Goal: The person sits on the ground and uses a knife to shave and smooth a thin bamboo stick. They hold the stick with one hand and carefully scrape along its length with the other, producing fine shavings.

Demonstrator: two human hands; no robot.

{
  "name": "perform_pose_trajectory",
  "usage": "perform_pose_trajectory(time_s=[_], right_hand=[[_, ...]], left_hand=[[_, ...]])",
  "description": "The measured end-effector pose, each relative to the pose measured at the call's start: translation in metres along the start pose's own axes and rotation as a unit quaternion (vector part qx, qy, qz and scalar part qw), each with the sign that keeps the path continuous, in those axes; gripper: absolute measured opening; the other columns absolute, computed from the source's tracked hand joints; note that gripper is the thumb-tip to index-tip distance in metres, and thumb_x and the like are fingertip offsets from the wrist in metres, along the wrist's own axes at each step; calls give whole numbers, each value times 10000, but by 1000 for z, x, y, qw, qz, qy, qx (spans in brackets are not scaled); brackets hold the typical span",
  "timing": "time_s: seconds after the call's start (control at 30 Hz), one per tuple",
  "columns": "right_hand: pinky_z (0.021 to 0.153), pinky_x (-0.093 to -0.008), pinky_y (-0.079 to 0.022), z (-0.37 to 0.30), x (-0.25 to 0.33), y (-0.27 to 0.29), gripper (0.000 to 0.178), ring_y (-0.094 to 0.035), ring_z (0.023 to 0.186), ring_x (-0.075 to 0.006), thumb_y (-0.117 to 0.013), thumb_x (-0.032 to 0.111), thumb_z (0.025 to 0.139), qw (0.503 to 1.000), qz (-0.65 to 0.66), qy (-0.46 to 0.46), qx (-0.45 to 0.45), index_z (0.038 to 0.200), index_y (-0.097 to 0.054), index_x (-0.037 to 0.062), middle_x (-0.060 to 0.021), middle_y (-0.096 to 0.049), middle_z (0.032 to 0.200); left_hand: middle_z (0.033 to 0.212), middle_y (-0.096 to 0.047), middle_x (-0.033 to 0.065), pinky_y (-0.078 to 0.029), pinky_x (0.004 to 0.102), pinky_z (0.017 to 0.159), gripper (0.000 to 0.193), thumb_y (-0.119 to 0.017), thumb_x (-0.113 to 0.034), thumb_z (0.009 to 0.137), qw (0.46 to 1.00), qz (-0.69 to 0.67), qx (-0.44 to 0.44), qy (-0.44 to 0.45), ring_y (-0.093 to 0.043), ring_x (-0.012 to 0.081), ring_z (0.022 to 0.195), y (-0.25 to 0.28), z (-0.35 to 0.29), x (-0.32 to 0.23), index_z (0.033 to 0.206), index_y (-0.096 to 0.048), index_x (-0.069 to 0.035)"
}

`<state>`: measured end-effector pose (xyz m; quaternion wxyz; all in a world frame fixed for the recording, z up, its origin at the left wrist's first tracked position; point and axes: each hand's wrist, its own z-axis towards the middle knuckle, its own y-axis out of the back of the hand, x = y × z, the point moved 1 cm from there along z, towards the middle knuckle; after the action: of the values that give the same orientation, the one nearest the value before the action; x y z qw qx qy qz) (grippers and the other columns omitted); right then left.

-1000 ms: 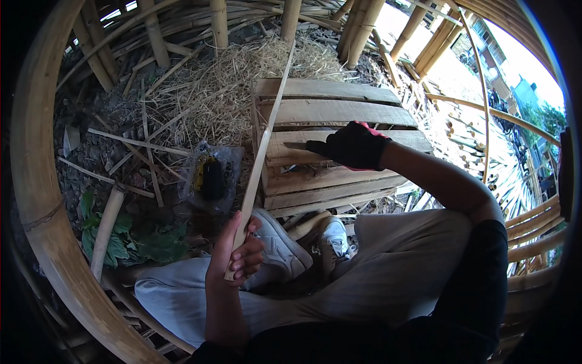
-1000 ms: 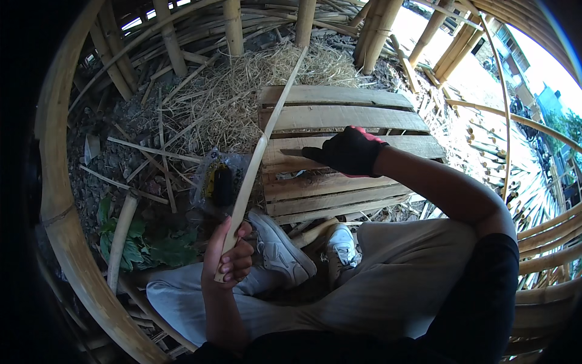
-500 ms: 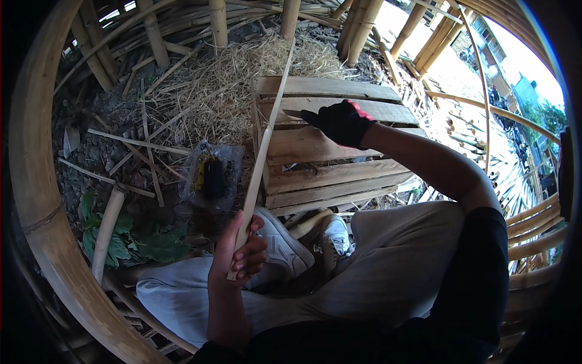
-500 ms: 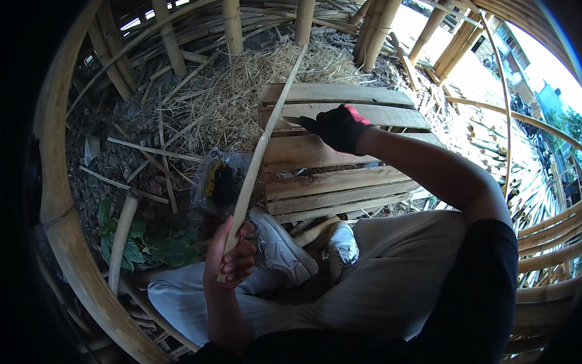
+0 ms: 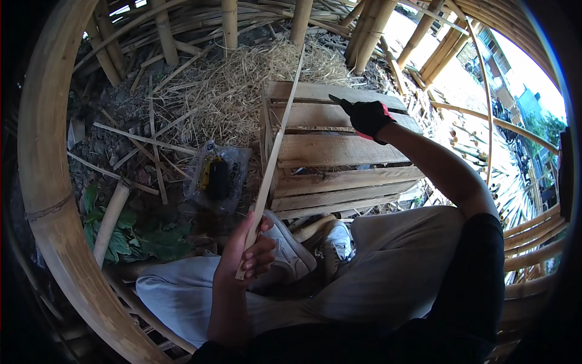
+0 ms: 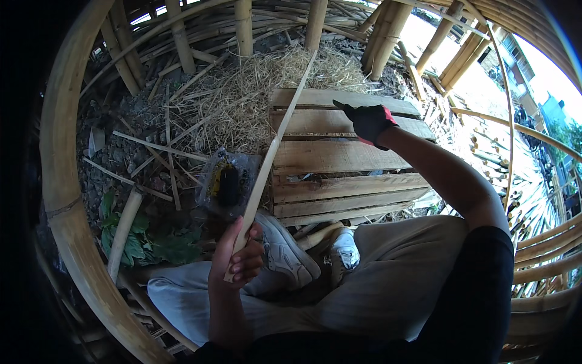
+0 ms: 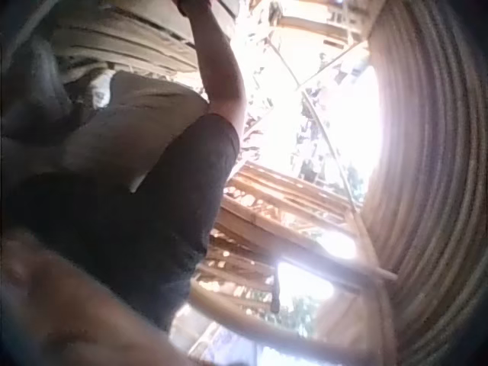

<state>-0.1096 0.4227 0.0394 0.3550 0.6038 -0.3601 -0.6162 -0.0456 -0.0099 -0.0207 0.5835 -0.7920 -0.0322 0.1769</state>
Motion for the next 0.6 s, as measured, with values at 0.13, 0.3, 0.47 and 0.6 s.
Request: perform_pose_trajectory(time_s=[0.13,0.3,0.47,0.6], right_hand=[[641,-438,-553,-6,43,43,667,-678,711,-272,-479,95,948,998,28,40,-32,1575,-308,244,-102,-662,811],[739,-438,-557,2,57,50,425,-687,814,-310,-371,285,1060,990,100,68,72,1466,-472,211,-130,-669,860],[762,-425,-553,18,35,24,466,-689,831,-317,-327,389,1085,990,65,85,94,1475,-455,168,-117,-689,909],[738,-398,-547,27,11,15,579,-696,837,-287,-423,383,1043,982,86,38,164,1571,-294,186,-110,-701,927]], left_hand=[[492,-315,-73,-258,182,279,379,-371,-506,1074,1000,14,-10,-1,-305,29,325,-2,0,1,1010,-458,-143],[491,-315,-76,-255,181,281,377,-370,-508,1074,1000,19,-8,-3,-302,27,325,-1,1,2,1009,-459,-147],[491,-314,-80,-251,180,285,381,-378,-517,1069,999,31,-18,-5,-296,23,328,-4,1,1,1011,-463,-150],[491,-333,-77,-266,183,278,384,-380,-512,1070,999,27,-18,-4,-319,27,324,-2,2,2,1022,-467,-141]])
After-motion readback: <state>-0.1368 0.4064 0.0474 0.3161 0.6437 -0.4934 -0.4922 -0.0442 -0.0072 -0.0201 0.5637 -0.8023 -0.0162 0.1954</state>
